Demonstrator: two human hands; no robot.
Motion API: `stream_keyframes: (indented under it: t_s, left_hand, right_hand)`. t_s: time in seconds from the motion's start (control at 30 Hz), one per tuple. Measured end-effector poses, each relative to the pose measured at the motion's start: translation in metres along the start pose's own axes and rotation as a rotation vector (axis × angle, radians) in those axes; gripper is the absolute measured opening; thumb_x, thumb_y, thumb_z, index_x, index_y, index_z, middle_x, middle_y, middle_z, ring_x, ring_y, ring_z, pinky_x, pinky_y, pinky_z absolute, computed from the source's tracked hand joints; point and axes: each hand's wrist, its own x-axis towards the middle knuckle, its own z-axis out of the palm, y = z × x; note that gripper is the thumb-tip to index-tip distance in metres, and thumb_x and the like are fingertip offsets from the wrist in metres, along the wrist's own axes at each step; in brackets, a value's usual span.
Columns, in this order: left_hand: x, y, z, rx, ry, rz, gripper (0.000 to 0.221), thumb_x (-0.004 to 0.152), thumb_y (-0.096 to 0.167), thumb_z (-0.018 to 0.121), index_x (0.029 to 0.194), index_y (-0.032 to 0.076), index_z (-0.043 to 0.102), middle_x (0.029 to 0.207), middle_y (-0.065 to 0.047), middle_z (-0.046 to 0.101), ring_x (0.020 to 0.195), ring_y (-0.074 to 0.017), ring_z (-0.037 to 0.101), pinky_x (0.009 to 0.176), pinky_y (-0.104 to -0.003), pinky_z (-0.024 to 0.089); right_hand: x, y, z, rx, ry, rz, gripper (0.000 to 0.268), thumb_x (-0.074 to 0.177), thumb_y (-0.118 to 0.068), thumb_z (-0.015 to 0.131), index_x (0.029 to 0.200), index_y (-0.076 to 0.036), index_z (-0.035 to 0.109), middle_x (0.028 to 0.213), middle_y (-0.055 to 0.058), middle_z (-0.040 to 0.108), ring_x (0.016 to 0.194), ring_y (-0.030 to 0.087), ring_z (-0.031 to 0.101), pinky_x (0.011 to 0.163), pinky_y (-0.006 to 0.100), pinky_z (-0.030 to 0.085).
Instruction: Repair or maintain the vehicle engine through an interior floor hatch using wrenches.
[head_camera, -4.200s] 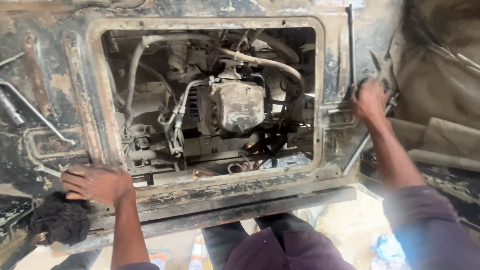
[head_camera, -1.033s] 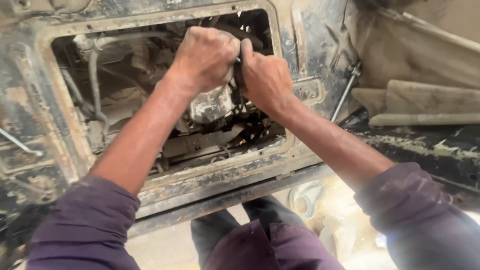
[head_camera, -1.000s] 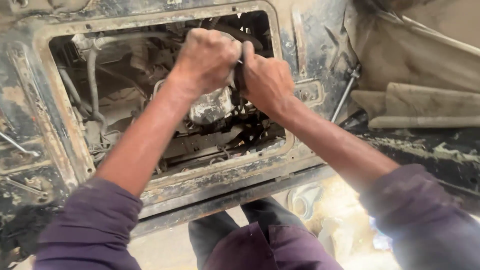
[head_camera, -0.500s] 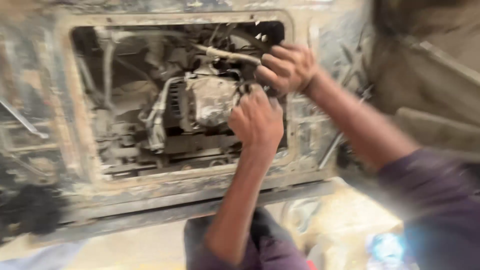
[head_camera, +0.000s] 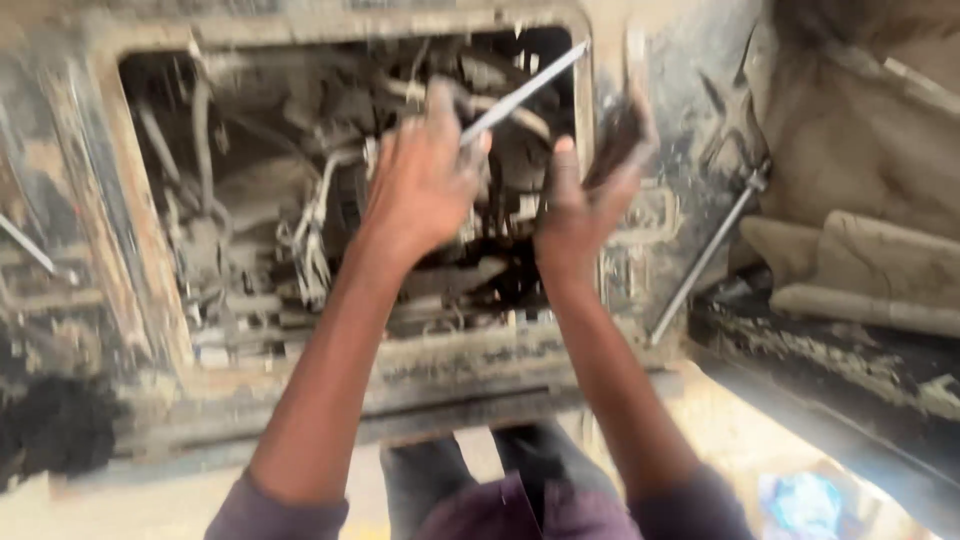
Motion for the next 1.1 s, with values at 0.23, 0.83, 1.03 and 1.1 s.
stream_keyframes:
  t_s: [0.23, 0.83, 1.03, 1.1]
  left_hand:
    - [-0.009, -0.03, 0.056, -0.03, 0.343, 0.235, 0.07, 0.08, 0.013, 0.064, 0.134, -0.006, 0.023, 0.08, -0.009, 0.066, 0.066, -0.0184, 0.065, 0.056, -0.028, 0.055]
    - [0.06, -0.075, 0.119, -0.288, 0.062, 0.363, 0.036, 0.109, 0.011, 0.032, 0.105, -0.002, 0.065, 0.088, -0.014, 0.066, 0.064, -0.0226, 0.069, 0.058, -0.033, 0.057]
    - [0.06, -0.091, 0.105, -1.054, 0.089, 0.783, 0.016, 0.104, 0.008, 0.06, 0.095, -0.002, 0.068, 0.091, -0.01, 0.069, 0.079, -0.0162, 0.063, 0.064, -0.028, 0.058]
    - [0.07, -0.106, 0.093, -0.736, -0.117, 0.647, 0.024, 0.093, 0.019, 0.062, 0.113, 0.005, 0.063, 0.097, -0.003, 0.068, 0.07, -0.0081, 0.059, 0.057, -0.027, 0.048]
  right_hand:
    - [0.014, 0.021, 0.04, 0.652, -0.003, 0.771, 0.033, 0.101, -0.015, 0.066, 0.127, -0.008, 0.047, 0.087, 0.008, 0.058, 0.069, 0.015, 0.059, 0.059, 0.031, 0.05]
    - [0.049, -0.055, 0.04, -0.636, -1.441, 0.321, 0.024, 0.108, -0.03, 0.036, 0.116, -0.009, 0.046, 0.084, 0.012, 0.057, 0.074, 0.03, 0.056, 0.071, 0.056, 0.052]
    - [-0.009, -0.025, 0.044, -0.999, -0.266, -0.359, 0.035, 0.093, -0.035, 0.064, 0.115, -0.008, 0.059, 0.099, 0.013, 0.067, 0.093, 0.025, 0.062, 0.089, 0.046, 0.038]
    - [-0.011, -0.016, 0.041, -0.628, -0.258, -0.311, 0.046, 0.097, -0.059, 0.062, 0.101, -0.013, 0.065, 0.083, 0.006, 0.062, 0.078, 0.022, 0.054, 0.09, 0.043, 0.034]
